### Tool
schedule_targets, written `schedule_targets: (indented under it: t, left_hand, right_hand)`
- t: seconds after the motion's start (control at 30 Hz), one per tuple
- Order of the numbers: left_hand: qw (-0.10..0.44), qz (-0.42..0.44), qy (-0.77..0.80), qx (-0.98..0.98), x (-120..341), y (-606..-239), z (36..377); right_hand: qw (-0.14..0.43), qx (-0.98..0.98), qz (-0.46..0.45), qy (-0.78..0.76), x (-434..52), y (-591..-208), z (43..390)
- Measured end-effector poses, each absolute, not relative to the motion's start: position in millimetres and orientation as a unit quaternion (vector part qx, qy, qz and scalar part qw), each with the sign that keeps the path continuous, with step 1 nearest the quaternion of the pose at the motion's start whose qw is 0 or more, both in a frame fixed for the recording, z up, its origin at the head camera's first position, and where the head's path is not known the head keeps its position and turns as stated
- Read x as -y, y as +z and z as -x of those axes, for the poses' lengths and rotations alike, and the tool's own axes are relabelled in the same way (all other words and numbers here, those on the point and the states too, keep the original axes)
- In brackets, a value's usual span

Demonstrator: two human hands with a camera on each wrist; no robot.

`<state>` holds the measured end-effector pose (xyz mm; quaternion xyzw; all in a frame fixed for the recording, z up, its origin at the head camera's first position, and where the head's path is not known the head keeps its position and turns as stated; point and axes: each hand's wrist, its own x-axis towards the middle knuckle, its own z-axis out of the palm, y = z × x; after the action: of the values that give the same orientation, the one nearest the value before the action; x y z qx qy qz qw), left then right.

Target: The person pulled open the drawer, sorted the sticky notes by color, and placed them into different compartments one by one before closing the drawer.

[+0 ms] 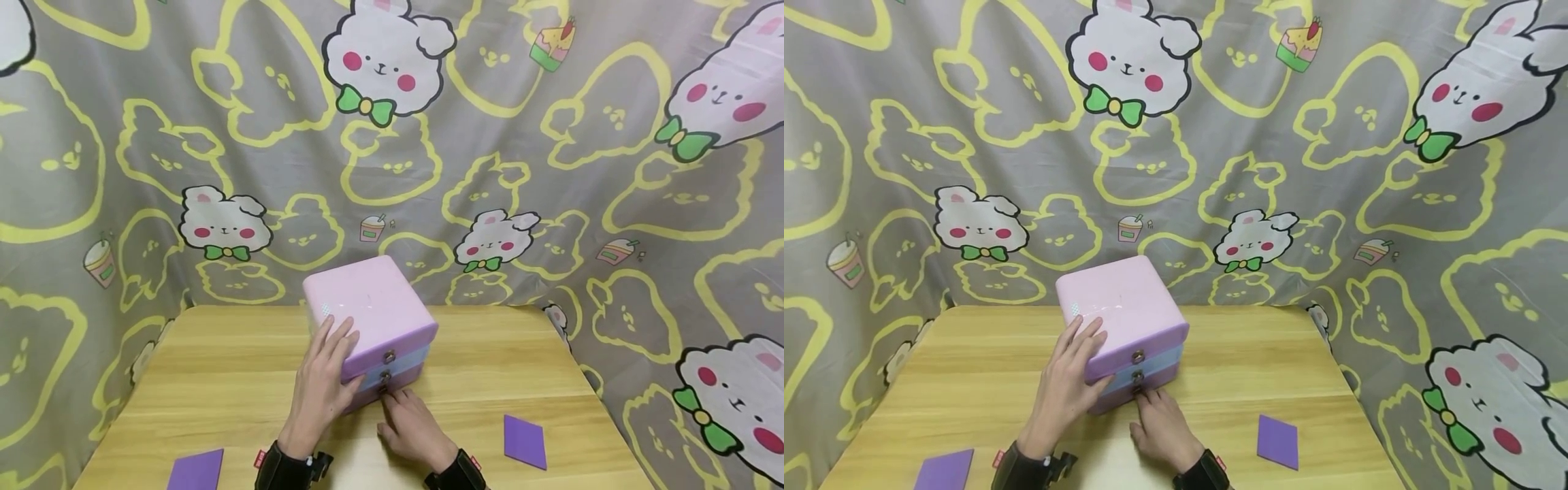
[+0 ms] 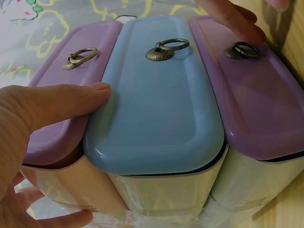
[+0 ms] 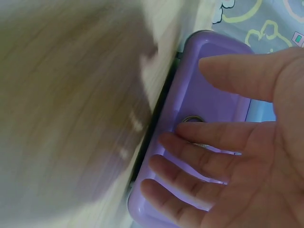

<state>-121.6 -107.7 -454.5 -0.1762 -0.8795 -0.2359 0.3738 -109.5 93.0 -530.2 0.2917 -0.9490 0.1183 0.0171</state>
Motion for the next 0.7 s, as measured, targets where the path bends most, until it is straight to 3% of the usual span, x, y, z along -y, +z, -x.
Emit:
schedule_targets:
  t: [0.7]
  left_hand:
    - [0.371, 0.175, -0.241, 0.879, 109.0, -453.8, 120.5]
  right_hand:
    - [0.005, 0.944, -0.299, 0.137, -95.0, -527.3, 102.4]
